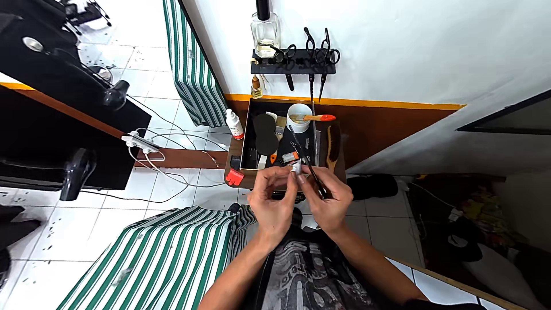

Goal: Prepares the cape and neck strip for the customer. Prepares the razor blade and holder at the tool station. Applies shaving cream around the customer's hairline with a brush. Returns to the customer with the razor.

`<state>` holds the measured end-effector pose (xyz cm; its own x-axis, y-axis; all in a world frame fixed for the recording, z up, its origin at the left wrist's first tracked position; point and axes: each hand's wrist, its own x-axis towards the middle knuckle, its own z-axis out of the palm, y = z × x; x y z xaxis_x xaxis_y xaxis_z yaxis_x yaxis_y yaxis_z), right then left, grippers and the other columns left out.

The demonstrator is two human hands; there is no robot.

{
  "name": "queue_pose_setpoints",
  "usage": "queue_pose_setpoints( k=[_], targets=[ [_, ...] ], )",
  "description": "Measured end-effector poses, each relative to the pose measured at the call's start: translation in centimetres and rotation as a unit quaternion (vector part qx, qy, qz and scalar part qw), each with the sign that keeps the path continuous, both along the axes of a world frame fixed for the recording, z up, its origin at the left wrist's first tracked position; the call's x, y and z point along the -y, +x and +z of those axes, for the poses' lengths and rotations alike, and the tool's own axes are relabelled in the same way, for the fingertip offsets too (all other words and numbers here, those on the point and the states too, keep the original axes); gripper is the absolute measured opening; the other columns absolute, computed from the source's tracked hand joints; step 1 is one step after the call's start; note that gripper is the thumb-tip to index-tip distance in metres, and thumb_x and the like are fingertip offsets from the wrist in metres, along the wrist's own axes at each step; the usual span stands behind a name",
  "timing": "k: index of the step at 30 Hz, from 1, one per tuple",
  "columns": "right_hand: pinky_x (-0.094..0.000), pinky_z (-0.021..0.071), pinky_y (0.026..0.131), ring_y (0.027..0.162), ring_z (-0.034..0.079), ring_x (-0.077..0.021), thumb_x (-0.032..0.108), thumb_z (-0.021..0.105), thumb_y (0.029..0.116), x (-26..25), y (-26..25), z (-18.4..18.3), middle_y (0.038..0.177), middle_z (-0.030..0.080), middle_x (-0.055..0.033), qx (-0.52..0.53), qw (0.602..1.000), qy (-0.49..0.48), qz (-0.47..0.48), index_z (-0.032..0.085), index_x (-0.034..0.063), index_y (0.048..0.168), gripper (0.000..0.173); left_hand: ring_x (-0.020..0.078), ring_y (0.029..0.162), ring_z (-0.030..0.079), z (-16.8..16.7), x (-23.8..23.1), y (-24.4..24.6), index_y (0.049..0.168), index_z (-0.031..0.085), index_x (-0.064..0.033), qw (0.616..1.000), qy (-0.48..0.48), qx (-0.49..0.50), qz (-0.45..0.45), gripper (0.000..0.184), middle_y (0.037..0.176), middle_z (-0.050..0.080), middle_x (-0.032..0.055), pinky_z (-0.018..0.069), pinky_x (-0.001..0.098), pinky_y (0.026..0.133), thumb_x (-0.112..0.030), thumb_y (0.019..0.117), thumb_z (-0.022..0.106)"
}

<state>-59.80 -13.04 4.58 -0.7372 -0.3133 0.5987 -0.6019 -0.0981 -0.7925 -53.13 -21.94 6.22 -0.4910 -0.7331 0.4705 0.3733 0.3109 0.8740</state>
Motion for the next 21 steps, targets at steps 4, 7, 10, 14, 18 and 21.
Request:
queue_pose_setpoints(
  k=[4,7,10,14,18,21],
  targets=[
    [-0.0194,0.0596,0.072,0.083,0.071,-0.0063,0.003,0.073,0.0902,0.0,0.1,0.2,0.099,0.076,-0.0123,0.019,1.0,-0.011,0.023,0.075,-0.0078,0.101,0.016,0.0073,0.083,0.074,0.0,0.3,0.2,0.101,0.06,-0.0025,1.0,0.018,-0.002,-0.024,0.02,0.093,0.075,0.0013,0.0633,0.0243,0.077,0.009,0.0855,0.067],
    [-0.0168,0.0562,0.065,0.073,0.066,-0.0004,0.001,0.069,0.0913,-0.1,0.3,0.6,0.088,0.075,-0.0036,0.097,0.995,-0.015,0.029,0.074,-0.0048,0.097,0.01,0.0063,0.086,0.073,-0.6,0.7,0.5,0.096,0.066,-0.0011,0.999,-0.015,-0.007,-0.029,0.013,0.097,0.074,0.002,0.0628,0.0238,0.076,0.006,0.0861,0.066],
    [-0.017,0.0546,0.058,0.064,0.064,-0.0005,0.002,0.068,0.0917,-0.2,0.4,0.7,0.079,0.073,-0.0008,0.161,0.986,-0.014,0.032,0.074,-0.0038,0.098,0.01,0.0059,0.081,0.07,-1.1,0.9,0.6,0.096,0.074,0.0046,0.998,-0.06,0.01,-0.014,0.012,0.098,0.072,0.0073,0.0618,0.0214,0.071,0.005,0.0875,0.065],
    [-0.0193,0.0572,0.061,0.067,0.067,-0.0023,0.0,0.069,0.0913,0.2,0.7,0.4,0.081,0.073,-0.0019,0.187,0.981,-0.02,0.043,0.074,-0.0037,0.099,0.01,0.0073,0.085,0.07,-1.4,1.1,0.7,0.102,0.074,0.0052,0.996,-0.082,0.045,-0.007,0.016,0.103,0.07,0.0089,0.0619,0.022,0.072,0.0,0.0882,0.069],
    [-0.0237,0.0608,0.073,0.076,0.07,-0.0047,-0.005,0.068,0.0885,0.4,1.3,0.5,0.087,0.075,-0.0073,0.215,0.974,-0.047,0.05,0.072,-0.0091,0.101,0.014,0.0062,0.091,0.068,-1.4,1.4,1.1,0.106,0.073,0.0041,0.993,-0.089,0.072,-0.028,0.02,0.105,0.072,0.0052,0.0589,0.0208,0.075,-0.004,0.0886,0.074],
    [-0.0207,0.057,0.069,0.074,0.066,-0.0028,-0.001,0.068,0.0909,-0.5,1.3,0.4,0.087,0.074,-0.0096,0.203,0.976,-0.055,0.054,0.073,-0.0109,0.101,0.015,0.0029,0.09,0.068,-1.4,1.5,1.0,0.106,0.07,-0.0007,0.995,-0.051,0.058,-0.068,0.019,0.103,0.072,-0.0048,0.0586,0.0225,0.081,-0.001,0.0874,0.074]
  ],
)
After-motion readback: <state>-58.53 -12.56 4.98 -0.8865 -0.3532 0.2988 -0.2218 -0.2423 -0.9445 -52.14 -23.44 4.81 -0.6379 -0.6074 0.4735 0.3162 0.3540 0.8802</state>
